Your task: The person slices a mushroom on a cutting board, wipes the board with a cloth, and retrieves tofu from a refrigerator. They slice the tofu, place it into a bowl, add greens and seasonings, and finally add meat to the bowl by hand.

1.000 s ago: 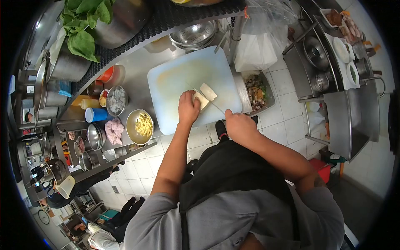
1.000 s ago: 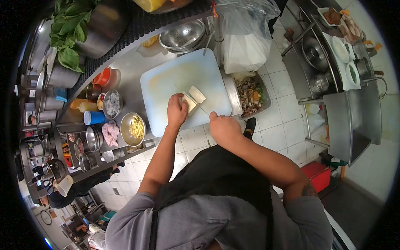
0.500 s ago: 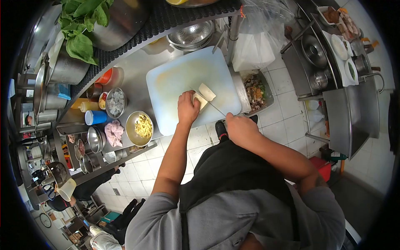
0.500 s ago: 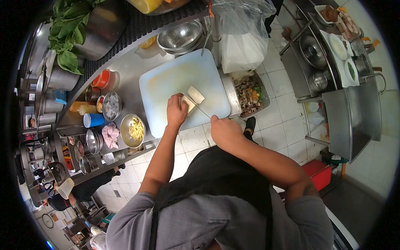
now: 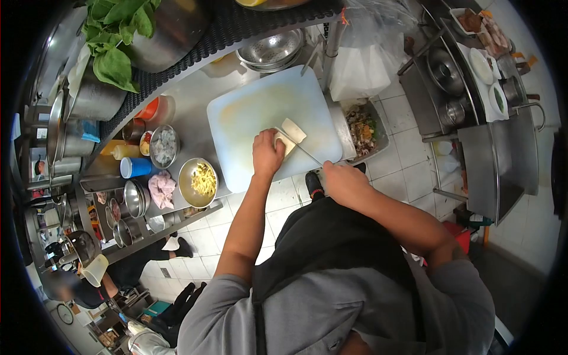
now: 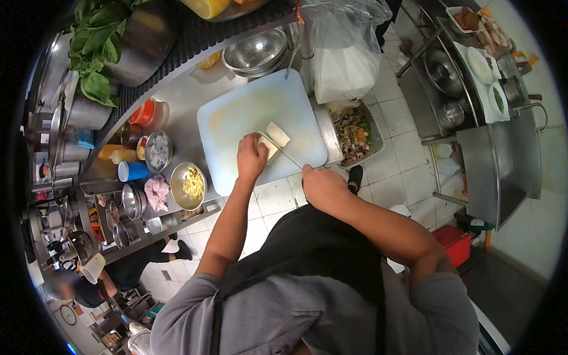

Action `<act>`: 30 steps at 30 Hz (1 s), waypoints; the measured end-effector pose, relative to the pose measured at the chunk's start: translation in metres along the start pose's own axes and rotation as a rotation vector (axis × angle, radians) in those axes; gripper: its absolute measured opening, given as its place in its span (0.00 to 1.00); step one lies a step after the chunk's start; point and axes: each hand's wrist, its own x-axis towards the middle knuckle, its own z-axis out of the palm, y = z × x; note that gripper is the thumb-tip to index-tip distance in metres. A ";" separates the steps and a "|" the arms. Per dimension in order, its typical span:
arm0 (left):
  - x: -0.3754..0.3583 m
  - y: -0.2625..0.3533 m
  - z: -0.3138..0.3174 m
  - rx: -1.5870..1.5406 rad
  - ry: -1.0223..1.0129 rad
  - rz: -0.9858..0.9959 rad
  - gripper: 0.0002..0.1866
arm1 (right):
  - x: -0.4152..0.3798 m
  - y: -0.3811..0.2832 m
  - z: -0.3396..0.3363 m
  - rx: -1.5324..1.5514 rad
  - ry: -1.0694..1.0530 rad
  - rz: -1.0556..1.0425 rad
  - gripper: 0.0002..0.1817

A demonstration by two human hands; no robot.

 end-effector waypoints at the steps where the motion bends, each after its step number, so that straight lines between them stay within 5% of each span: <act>1: 0.000 -0.001 0.000 -0.001 0.006 0.006 0.15 | -0.001 0.001 0.000 0.003 -0.007 0.009 0.11; 9: 0.002 -0.001 -0.004 0.032 -0.016 0.084 0.20 | 0.047 0.037 0.056 0.131 0.004 -0.028 0.11; 15: 0.007 0.021 -0.014 0.339 -0.218 0.120 0.24 | 0.051 0.051 0.058 0.190 0.045 -0.109 0.11; 21: -0.003 0.000 -0.013 -0.043 0.080 -0.072 0.18 | 0.026 0.017 0.028 -0.018 0.127 -0.020 0.11; 30: -0.004 0.000 -0.006 -0.018 0.024 -0.044 0.15 | 0.009 -0.008 0.011 -0.078 0.123 -0.051 0.09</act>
